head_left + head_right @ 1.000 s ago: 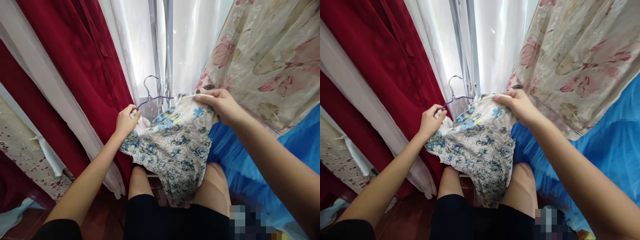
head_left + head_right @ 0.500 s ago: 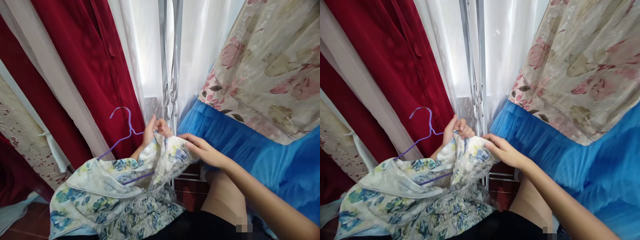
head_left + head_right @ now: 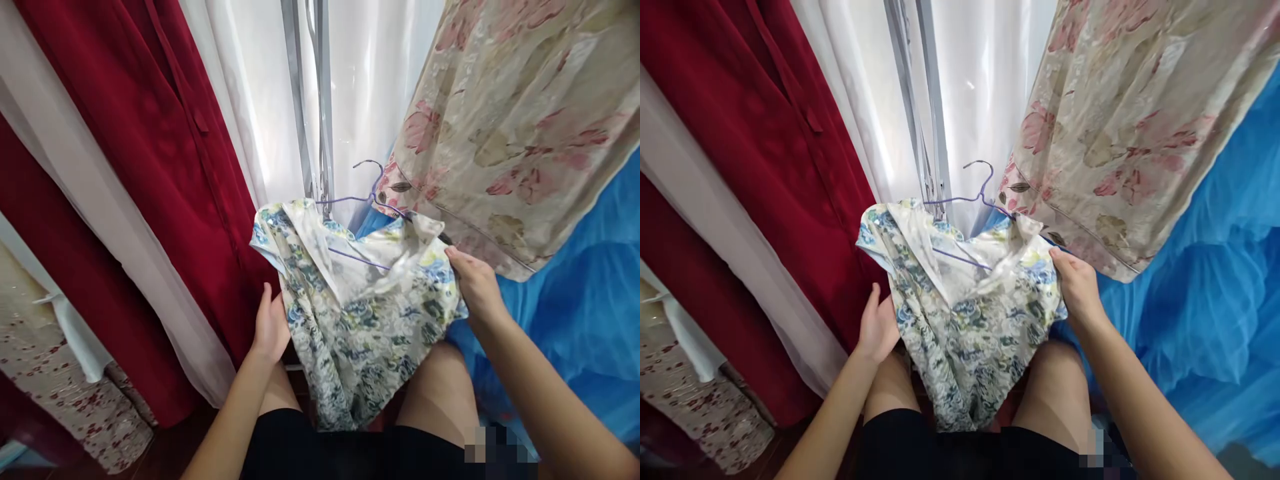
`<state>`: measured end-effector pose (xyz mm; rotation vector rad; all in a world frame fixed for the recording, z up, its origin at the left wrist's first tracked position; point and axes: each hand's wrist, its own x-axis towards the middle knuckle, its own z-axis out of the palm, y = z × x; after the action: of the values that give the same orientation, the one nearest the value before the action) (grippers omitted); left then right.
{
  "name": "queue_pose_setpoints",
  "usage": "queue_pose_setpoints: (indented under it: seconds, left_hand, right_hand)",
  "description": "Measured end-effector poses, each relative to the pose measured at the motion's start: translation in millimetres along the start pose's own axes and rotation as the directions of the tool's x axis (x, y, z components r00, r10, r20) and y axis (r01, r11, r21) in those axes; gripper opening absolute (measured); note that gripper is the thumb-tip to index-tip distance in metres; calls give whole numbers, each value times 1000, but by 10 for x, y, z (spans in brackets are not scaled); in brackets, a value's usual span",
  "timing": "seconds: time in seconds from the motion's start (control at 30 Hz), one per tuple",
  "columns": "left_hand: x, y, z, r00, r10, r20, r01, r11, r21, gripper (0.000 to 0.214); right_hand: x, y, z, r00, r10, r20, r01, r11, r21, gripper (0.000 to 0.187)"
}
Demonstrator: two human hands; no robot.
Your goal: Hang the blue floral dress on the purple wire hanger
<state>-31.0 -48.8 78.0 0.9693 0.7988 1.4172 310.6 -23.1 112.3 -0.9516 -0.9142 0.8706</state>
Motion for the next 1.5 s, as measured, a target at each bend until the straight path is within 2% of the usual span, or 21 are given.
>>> queue_pose_setpoints:
  seconds: [0.17,0.37,0.43,0.47,0.53,0.57,0.6,0.63,0.67,0.7,0.8,0.93,1.0,1.07,1.1,1.13,1.2,1.27,1.3,1.4,1.5]
  left_hand:
    - [-161,-243,-243,972,148,-184,-120,980,157,52]
    - [-416,-601,-334,953,83,-292,1,961,278,45]
    - [-497,-706,-305,939,65,-337,28,965,262,46]
    - [-534,-756,-278,925,73,-373,28,966,257,46]
    - [-603,-849,-209,878,113,-465,15,965,263,47]
    - [-634,-890,-169,860,132,-494,5,963,268,46]
    - [-664,-926,-129,852,150,-502,-8,962,274,45]
    - [-693,-957,-91,855,162,-492,-19,959,282,44]
    - [-721,-980,-57,866,170,-471,-27,955,295,42]
    - [-748,-997,-28,879,175,-444,-33,950,310,41]
    - [-810,-1010,13,904,196,-379,-52,933,357,41]
    - [-844,-1021,-37,897,250,-366,-72,897,435,41]
    - [-855,-1057,-75,818,384,-428,-138,853,503,47]
    - [-871,-1113,-84,638,637,-432,-296,721,627,57]
    - [-877,-1145,-67,556,746,-367,-367,617,697,58]
    - [-878,-1178,-34,527,810,-258,-417,511,752,54]
    - [-858,-1250,76,650,760,-16,-454,404,794,39]
    - [-801,-1325,213,812,570,128,-437,448,780,23]
    - [-762,-1359,277,853,499,153,-420,484,768,18]
    - [-652,-1416,407,891,428,149,-388,549,740,6]
    - [-625,-1377,439,910,382,165,-373,575,728,6]
  right_hand:
    - [187,-181,370,975,27,220,-16,998,-55,33]
    - [1,-66,171,952,67,298,-9,981,-193,32]
    - [-169,107,123,982,-152,116,175,956,-234,33]
    - [-294,225,126,949,-310,-51,286,920,-266,34]
    - [-623,512,184,734,-545,-405,425,834,-352,35]
    - [-811,670,235,663,-541,-518,424,841,-335,28]
    - [-1002,827,299,699,-464,-544,381,885,-266,22]
    - [-1179,973,372,835,-320,-447,268,947,-177,23]
    - [-1333,1101,453,967,-129,-221,105,988,-117,27]
    - [-1452,1202,539,998,57,31,-54,994,-96,31]
    - [-1593,1328,774,925,208,318,-186,978,-99,34]
    - [-1518,1226,856,935,184,303,-185,982,-27,32]
    - [-1506,1159,798,942,220,253,-225,974,-11,30]
    - [-1527,1111,722,928,283,241,-282,959,-39,29]
    - [-1542,1094,688,912,320,256,-314,947,-66,30]
    - [-1556,1082,660,894,353,276,-340,936,-93,31]
    - [-1574,1062,624,866,386,317,-361,922,-136,32]
    - [-1575,1040,606,855,375,359,-343,927,-151,32]
    - [-1569,1025,597,848,365,383,-330,931,-156,32]
    - [-1523,968,551,849,319,421,-263,947,-185,29]
    - [-1453,912,485,904,215,370,-139,965,-222,24]
